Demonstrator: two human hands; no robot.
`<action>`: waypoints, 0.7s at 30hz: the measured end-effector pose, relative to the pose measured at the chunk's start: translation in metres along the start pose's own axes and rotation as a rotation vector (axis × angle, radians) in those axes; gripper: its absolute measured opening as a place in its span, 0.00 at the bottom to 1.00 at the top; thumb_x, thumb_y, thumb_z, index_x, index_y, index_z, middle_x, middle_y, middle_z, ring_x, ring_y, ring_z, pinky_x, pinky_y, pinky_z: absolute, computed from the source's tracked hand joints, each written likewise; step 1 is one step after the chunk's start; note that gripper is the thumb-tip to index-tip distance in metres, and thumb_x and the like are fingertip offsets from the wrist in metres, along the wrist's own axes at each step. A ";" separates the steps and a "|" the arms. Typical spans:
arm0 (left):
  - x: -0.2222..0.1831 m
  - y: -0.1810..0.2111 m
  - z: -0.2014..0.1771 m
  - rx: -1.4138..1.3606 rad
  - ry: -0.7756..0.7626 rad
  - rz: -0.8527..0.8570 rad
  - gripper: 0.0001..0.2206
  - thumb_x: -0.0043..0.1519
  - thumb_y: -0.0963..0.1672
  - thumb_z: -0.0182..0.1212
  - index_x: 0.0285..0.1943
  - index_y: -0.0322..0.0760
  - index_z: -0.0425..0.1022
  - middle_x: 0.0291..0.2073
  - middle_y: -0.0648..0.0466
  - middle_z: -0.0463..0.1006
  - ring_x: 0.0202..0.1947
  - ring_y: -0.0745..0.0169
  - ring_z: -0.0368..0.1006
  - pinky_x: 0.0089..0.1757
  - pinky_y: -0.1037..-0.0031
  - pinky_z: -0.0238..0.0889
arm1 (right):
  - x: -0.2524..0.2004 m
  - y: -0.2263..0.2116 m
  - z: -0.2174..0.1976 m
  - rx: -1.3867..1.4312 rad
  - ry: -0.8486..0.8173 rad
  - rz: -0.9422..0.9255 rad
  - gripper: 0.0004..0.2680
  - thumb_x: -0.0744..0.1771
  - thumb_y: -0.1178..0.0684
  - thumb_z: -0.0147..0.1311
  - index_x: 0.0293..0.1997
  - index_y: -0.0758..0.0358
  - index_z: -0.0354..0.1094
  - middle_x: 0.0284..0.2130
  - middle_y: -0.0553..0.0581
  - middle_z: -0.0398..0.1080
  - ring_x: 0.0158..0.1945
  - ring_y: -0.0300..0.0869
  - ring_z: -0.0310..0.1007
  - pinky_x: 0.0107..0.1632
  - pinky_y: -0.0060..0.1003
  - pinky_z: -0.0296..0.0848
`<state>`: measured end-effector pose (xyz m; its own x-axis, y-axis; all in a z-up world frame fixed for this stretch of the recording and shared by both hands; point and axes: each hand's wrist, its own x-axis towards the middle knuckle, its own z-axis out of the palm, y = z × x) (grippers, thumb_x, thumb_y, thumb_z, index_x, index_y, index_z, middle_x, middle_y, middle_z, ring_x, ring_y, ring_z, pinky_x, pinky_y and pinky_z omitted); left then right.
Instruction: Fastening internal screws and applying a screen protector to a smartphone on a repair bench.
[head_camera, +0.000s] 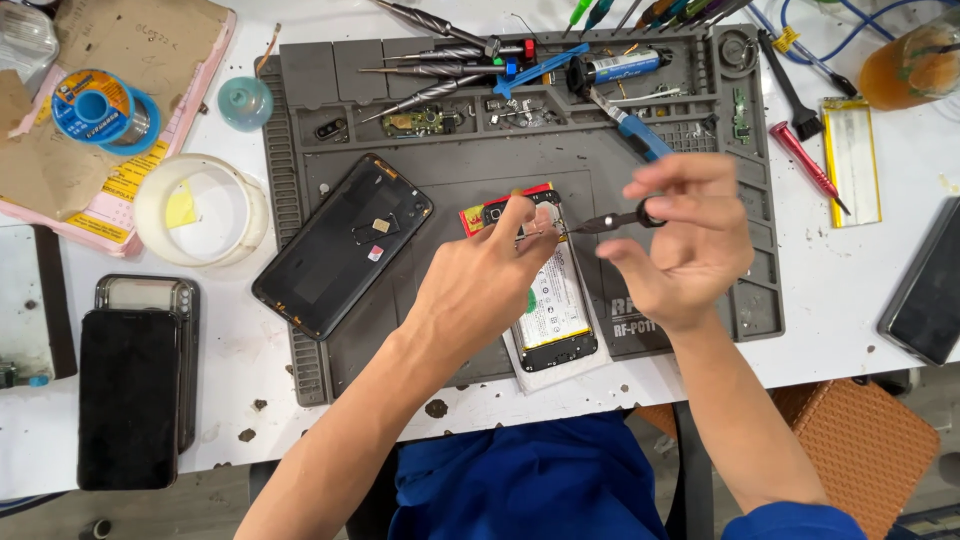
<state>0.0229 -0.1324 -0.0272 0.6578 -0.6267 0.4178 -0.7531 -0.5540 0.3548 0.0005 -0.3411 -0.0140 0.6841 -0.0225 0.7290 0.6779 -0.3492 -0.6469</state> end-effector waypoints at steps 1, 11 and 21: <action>0.000 -0.001 0.001 0.006 -0.006 -0.003 0.10 0.67 0.38 0.52 0.42 0.41 0.80 0.47 0.52 0.65 0.20 0.59 0.74 0.20 0.67 0.68 | 0.004 -0.001 0.000 -0.028 -0.004 -0.021 0.14 0.66 0.59 0.66 0.48 0.62 0.59 0.41 0.61 0.66 0.39 0.44 0.77 0.42 0.35 0.80; 0.000 0.000 -0.001 0.008 -0.016 -0.011 0.09 0.65 0.37 0.55 0.42 0.39 0.81 0.45 0.52 0.65 0.20 0.60 0.75 0.19 0.68 0.67 | -0.007 -0.001 -0.002 0.039 -0.041 0.021 0.07 0.69 0.70 0.53 0.49 0.70 0.61 0.40 0.75 0.75 0.45 0.60 0.82 0.46 0.43 0.80; -0.004 0.002 0.011 0.059 -0.024 -0.021 0.09 0.53 0.32 0.54 0.33 0.37 0.66 0.45 0.48 0.66 0.15 0.55 0.59 0.10 0.65 0.46 | 0.005 -0.009 0.003 -0.093 -0.007 -0.060 0.11 0.69 0.61 0.58 0.51 0.59 0.58 0.40 0.72 0.67 0.35 0.57 0.77 0.39 0.48 0.81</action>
<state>0.0189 -0.1370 -0.0372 0.6743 -0.6267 0.3906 -0.7375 -0.5982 0.3135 -0.0016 -0.3352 -0.0051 0.6455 0.0078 0.7637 0.6900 -0.4348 -0.5787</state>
